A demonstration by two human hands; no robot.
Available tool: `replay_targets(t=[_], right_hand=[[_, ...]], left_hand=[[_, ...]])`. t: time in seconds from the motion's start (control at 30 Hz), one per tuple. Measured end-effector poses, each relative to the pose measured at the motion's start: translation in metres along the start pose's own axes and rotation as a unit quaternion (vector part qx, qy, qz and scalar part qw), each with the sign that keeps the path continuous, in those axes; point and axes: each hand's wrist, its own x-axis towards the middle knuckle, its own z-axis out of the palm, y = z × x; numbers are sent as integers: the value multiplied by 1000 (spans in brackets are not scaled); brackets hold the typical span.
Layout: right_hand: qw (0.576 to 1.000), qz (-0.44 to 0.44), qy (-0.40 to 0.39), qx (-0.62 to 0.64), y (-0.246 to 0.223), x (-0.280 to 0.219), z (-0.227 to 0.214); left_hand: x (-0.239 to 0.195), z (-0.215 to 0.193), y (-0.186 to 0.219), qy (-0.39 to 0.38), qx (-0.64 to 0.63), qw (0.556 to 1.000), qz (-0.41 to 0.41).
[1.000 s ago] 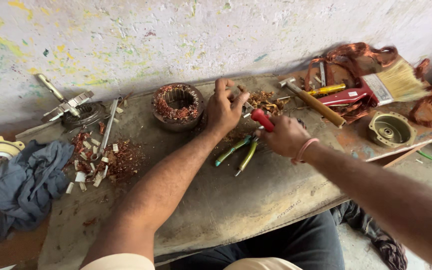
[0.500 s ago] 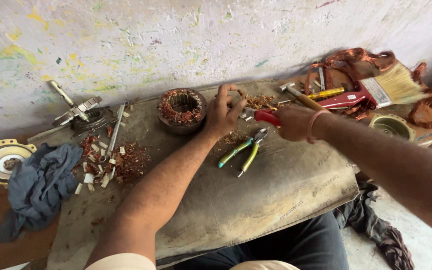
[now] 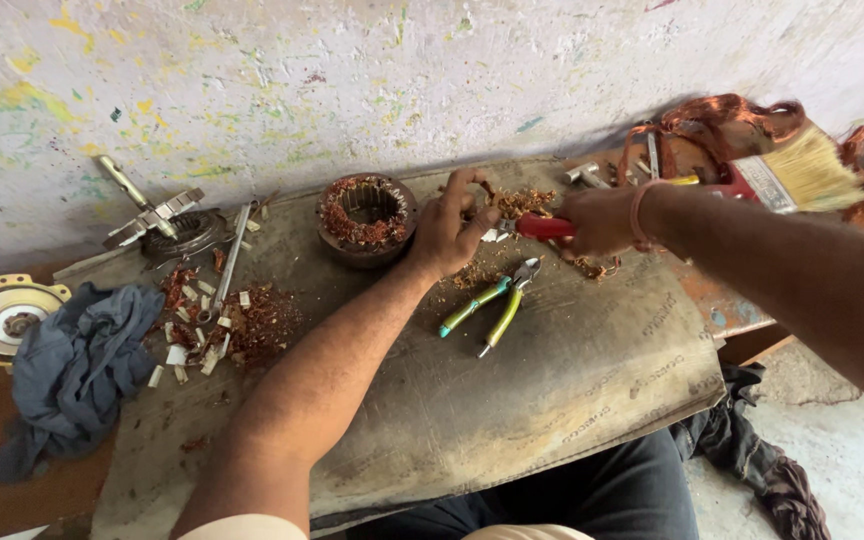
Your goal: The person uses pliers and wire cutters to strip copper wire from an electric motor stator, pulling out individual segments of wire and placing them on the workbench.
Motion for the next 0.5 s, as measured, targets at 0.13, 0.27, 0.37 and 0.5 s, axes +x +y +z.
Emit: replay_targets(t=[0.13, 0.27, 0.37, 0.5], right_hand=[[994, 63, 30, 88, -19, -28, 11], [952, 149, 23, 267, -33, -38, 26], [866, 70, 65, 491, -37, -21, 47], [897, 76, 102, 423, -33, -13, 62]], left_hand=[[4, 3, -1, 36, 42, 998, 20], [9, 16, -2, 123, 17, 992, -3], [11, 22, -8, 178, 37, 983, 8], [4, 16, -10, 170, 79, 981, 57]])
